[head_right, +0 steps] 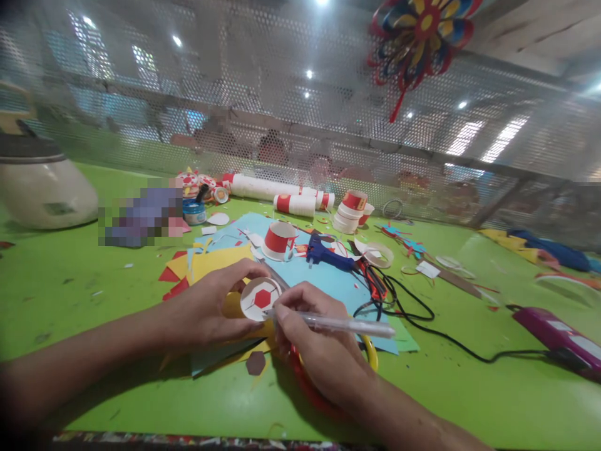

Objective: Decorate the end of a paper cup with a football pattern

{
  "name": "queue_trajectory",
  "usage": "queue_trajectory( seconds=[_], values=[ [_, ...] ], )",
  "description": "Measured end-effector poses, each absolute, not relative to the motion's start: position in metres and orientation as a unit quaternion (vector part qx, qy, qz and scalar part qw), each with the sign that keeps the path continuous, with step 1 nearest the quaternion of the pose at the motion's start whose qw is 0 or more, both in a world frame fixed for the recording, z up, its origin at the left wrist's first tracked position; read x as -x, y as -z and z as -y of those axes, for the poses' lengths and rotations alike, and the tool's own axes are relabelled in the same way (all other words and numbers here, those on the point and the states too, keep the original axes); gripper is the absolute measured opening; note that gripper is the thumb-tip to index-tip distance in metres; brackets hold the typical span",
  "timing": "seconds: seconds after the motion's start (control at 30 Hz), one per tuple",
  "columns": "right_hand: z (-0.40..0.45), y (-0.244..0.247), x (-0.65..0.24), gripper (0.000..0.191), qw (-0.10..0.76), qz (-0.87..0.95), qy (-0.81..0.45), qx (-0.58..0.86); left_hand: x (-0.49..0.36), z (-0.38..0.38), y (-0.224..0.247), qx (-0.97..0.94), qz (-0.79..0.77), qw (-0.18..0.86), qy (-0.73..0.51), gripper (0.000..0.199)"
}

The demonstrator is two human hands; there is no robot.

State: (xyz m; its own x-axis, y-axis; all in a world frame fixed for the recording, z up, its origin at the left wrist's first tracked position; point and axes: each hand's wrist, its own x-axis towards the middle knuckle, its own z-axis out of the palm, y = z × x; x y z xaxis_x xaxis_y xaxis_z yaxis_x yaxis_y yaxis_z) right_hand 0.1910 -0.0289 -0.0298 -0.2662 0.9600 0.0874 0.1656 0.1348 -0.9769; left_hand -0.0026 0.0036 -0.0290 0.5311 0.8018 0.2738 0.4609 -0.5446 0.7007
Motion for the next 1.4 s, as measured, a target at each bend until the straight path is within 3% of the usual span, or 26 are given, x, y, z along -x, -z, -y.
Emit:
queue_trajectory(
  seconds=[0.6, 1.4],
  values=[
    [0.0289, 0.0280, -0.1879, 0.016, 0.381, 0.646, -0.416, 0.514, 0.0020, 0.0014, 0.0300, -0.827, -0.361, 0.322, -0.286, 0.039],
    [0.0288, 0.0302, -0.1907, 0.012, 0.358, 0.675, -0.410, 0.498, 0.0030, 0.0032, 0.0255, -0.823, -0.378, 0.326, -0.272, 0.034]
  ],
)
